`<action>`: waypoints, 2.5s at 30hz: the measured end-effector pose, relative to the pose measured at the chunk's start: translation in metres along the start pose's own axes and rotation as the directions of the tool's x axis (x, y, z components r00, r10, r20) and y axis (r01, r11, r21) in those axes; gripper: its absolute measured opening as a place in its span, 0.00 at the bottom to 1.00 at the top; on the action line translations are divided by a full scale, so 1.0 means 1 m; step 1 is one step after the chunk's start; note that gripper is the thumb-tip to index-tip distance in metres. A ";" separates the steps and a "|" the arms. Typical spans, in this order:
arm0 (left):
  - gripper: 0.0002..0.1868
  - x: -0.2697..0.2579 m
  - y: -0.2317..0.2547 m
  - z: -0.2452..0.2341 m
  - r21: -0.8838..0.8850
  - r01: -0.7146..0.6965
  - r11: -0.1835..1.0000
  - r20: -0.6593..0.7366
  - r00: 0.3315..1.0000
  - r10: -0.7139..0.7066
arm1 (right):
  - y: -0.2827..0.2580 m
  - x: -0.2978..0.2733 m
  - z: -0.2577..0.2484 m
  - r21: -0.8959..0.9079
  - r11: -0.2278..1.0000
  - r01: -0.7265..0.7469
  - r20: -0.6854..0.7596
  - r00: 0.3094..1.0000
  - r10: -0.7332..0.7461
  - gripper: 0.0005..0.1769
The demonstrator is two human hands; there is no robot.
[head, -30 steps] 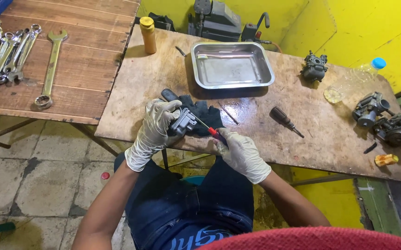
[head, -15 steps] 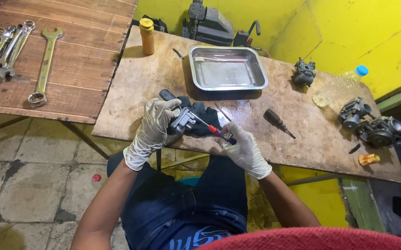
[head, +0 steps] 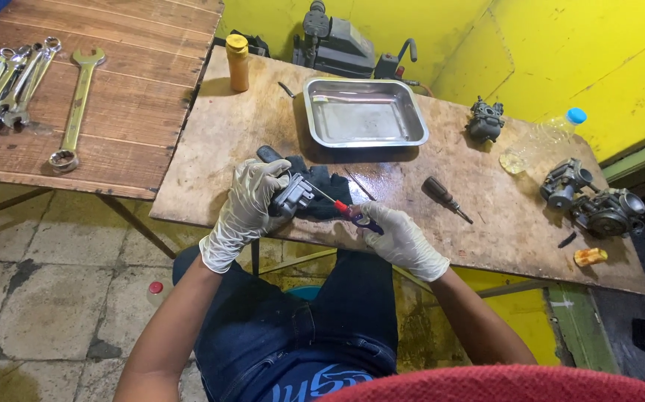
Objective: Disassembling and cleaning a motorcycle carburetor using a screwdriver and a brush at a workbench.
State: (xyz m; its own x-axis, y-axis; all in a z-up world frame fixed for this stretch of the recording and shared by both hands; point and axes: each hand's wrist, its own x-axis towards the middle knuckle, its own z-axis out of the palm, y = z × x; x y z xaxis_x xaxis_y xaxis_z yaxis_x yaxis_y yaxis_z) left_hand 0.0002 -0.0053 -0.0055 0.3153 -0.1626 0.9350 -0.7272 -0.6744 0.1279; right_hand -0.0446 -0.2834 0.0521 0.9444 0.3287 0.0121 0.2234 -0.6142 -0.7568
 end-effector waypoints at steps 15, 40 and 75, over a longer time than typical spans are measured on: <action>0.07 0.004 0.002 -0.004 0.058 -0.022 0.998 -0.019 1.000 0.023 | 0.041 0.023 0.036 -0.881 0.453 0.134 -0.133 0.850 -0.510 0.28; 0.15 -0.012 -0.010 0.007 -0.030 0.002 1.000 0.001 1.000 -0.002 | 0.040 0.024 0.050 -0.852 0.502 0.147 -0.150 0.851 -0.504 0.17; 0.10 -0.004 0.002 0.005 0.072 0.021 0.997 -0.008 1.000 -0.021 | 0.028 0.028 0.032 -0.503 0.864 -0.016 -0.149 0.987 -0.068 0.17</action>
State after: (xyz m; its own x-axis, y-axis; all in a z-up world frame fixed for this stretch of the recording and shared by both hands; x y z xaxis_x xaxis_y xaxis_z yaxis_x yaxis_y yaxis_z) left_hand 0.0009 -0.0094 -0.0110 0.3254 -0.1431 0.9347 -0.6749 -0.7275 0.1236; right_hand -0.0197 -0.2688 0.0107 0.9524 0.2594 0.1604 0.2991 -0.8972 -0.3250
